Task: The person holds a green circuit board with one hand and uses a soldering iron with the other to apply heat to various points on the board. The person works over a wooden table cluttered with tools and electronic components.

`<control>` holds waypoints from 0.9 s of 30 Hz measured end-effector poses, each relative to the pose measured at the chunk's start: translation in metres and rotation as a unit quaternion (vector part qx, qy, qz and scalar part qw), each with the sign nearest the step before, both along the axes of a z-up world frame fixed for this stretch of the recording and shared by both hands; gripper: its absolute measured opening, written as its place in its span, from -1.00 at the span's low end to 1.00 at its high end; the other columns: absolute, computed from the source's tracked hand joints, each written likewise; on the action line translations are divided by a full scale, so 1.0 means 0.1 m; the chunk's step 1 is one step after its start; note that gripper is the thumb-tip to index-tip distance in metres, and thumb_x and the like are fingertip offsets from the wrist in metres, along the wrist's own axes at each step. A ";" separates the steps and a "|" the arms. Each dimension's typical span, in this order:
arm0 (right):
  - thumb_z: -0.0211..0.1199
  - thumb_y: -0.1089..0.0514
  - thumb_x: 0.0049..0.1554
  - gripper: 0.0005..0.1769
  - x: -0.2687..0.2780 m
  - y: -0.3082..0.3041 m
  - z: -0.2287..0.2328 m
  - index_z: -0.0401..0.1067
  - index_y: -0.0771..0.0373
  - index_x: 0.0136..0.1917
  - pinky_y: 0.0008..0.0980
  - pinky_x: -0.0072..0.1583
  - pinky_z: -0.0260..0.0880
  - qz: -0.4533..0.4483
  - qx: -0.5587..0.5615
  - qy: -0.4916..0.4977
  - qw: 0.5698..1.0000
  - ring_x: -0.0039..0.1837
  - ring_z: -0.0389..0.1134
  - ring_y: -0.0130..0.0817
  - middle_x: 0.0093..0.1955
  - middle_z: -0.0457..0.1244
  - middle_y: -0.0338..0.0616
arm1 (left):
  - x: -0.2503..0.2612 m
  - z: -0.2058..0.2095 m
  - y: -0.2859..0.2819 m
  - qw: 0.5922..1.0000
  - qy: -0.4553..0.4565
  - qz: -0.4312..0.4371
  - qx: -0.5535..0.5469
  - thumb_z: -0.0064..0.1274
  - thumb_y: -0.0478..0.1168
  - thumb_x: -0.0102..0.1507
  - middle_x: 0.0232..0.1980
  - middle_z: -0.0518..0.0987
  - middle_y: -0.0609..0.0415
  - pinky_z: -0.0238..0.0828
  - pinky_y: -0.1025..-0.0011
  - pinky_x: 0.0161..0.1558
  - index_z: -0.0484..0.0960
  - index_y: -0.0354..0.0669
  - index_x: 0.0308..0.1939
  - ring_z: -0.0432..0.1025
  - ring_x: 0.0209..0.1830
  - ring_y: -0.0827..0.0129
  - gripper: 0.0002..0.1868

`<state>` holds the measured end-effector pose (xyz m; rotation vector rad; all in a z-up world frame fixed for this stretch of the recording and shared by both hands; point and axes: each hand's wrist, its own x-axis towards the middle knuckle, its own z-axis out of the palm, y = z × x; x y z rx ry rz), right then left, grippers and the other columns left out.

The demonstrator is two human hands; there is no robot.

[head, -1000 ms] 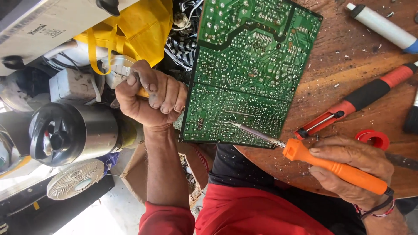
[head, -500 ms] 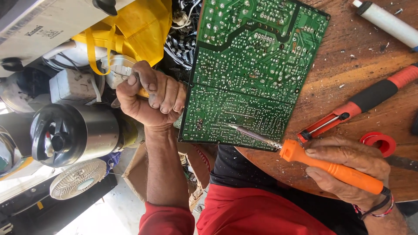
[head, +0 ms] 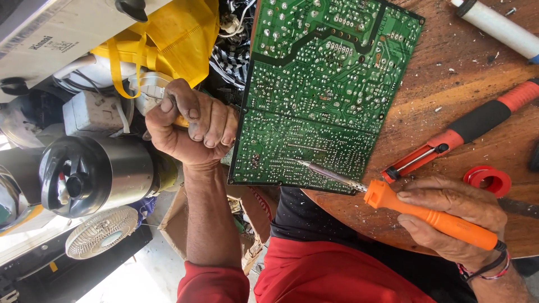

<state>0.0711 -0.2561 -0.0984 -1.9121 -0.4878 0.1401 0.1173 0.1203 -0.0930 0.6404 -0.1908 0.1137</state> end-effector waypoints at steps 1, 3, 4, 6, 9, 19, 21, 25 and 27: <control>0.42 0.21 -0.05 -0.78 -0.03 -0.06 -0.07 0.54 0.34 -0.13 -0.44 0.12 0.63 0.000 0.000 0.000 1.000 0.00 0.56 -0.24 -0.05 0.44 0.03 | 0.00 0.00 0.00 1.000 0.000 0.000 0.000 -0.24 -0.13 0.38 -0.65 0.16 0.26 0.19 0.39 -0.61 0.42 -0.13 -0.33 0.06 -0.75 0.46 -0.75; 0.48 0.19 -0.04 -0.76 -0.10 -0.18 -0.19 0.57 0.24 -0.08 -0.47 0.19 0.58 -0.002 -0.026 -0.036 0.999 0.02 0.51 -0.34 -0.05 0.44 -0.21 | -0.01 0.00 0.01 1.000 0.003 0.002 0.006 -0.24 -0.13 0.37 -0.65 0.16 0.26 0.17 0.38 -0.62 0.44 -0.13 -0.32 0.05 -0.76 0.46 -0.75; 0.48 0.19 -0.04 -0.76 -0.09 -0.16 -0.14 0.57 0.24 -0.08 -0.47 0.19 0.58 -0.002 -0.026 -0.036 0.999 0.02 0.51 -0.34 -0.05 0.44 -0.21 | -0.02 -0.01 0.01 1.000 0.004 0.002 0.006 -0.24 -0.13 0.37 -0.65 0.16 0.26 0.17 0.38 -0.62 0.44 -0.13 -0.32 0.05 -0.76 0.46 -0.75; 0.46 0.21 -0.11 -0.68 -0.05 -0.11 -0.04 0.54 0.30 -0.05 -0.46 0.13 0.64 0.013 0.018 0.034 0.999 0.02 0.56 -0.22 0.00 0.44 0.11 | -0.02 -0.01 0.02 1.000 0.008 0.004 0.003 -0.23 -0.13 0.37 -0.66 0.16 0.26 0.20 0.39 -0.62 0.42 -0.14 -0.33 0.06 -0.76 0.46 -0.75; 0.45 0.20 -0.08 -0.70 -0.07 -0.13 -0.04 0.55 0.30 -0.05 -0.48 0.11 0.62 0.008 0.002 0.026 1.000 0.00 0.54 -0.26 -0.04 0.44 0.01 | -0.02 -0.02 0.02 1.000 0.014 0.012 0.003 -0.21 -0.14 0.36 -0.66 0.18 0.25 0.18 0.38 -0.64 0.44 -0.14 -0.35 0.06 -0.77 0.45 -0.76; 0.47 0.26 -0.07 -0.64 -0.34 -0.34 0.01 0.50 0.36 0.00 -0.39 0.09 0.59 0.045 -0.002 -0.098 0.994 -0.08 0.50 -0.34 -0.06 0.43 -0.16 | -0.10 0.13 -0.09 1.000 0.009 0.025 0.007 -0.20 -0.15 0.37 -0.67 0.15 0.25 0.15 0.40 -0.66 0.46 -0.14 -0.34 0.04 -0.78 0.46 -0.76; 0.39 0.20 -0.03 -0.64 -0.66 -0.34 0.20 0.51 0.25 0.07 -0.43 0.17 0.53 -0.022 -0.053 -0.021 0.998 0.03 0.50 -0.36 0.04 0.42 -0.12 | -0.19 0.25 -0.15 0.996 -0.015 0.057 0.065 -0.28 -0.15 0.39 -0.66 0.11 0.25 0.07 0.42 -0.68 0.47 -0.10 -0.31 0.04 -0.75 0.48 -0.74; 0.28 0.11 0.04 -0.60 -1.16 -0.16 0.42 0.54 0.08 0.17 -0.48 0.30 0.44 -0.130 -0.122 0.094 0.980 0.20 0.50 -0.39 0.20 0.42 -0.08 | -0.52 0.40 -0.40 0.990 0.014 0.113 0.080 -0.24 -0.13 0.40 -0.66 0.11 0.18 0.15 0.37 -0.63 0.42 -0.13 -0.31 0.07 -0.73 0.42 -0.75; 0.35 0.02 0.01 -0.57 -1.26 -0.03 0.36 0.45 0.14 0.15 -0.43 0.11 0.60 -0.137 -0.043 0.027 0.989 0.04 0.58 -0.28 0.06 0.46 -0.03 | -0.70 0.43 -0.56 0.969 0.014 0.193 0.154 -0.31 -0.10 0.43 -0.67 0.09 0.23 0.28 0.37 -0.69 0.41 -0.03 -0.32 0.10 -0.77 0.47 -0.72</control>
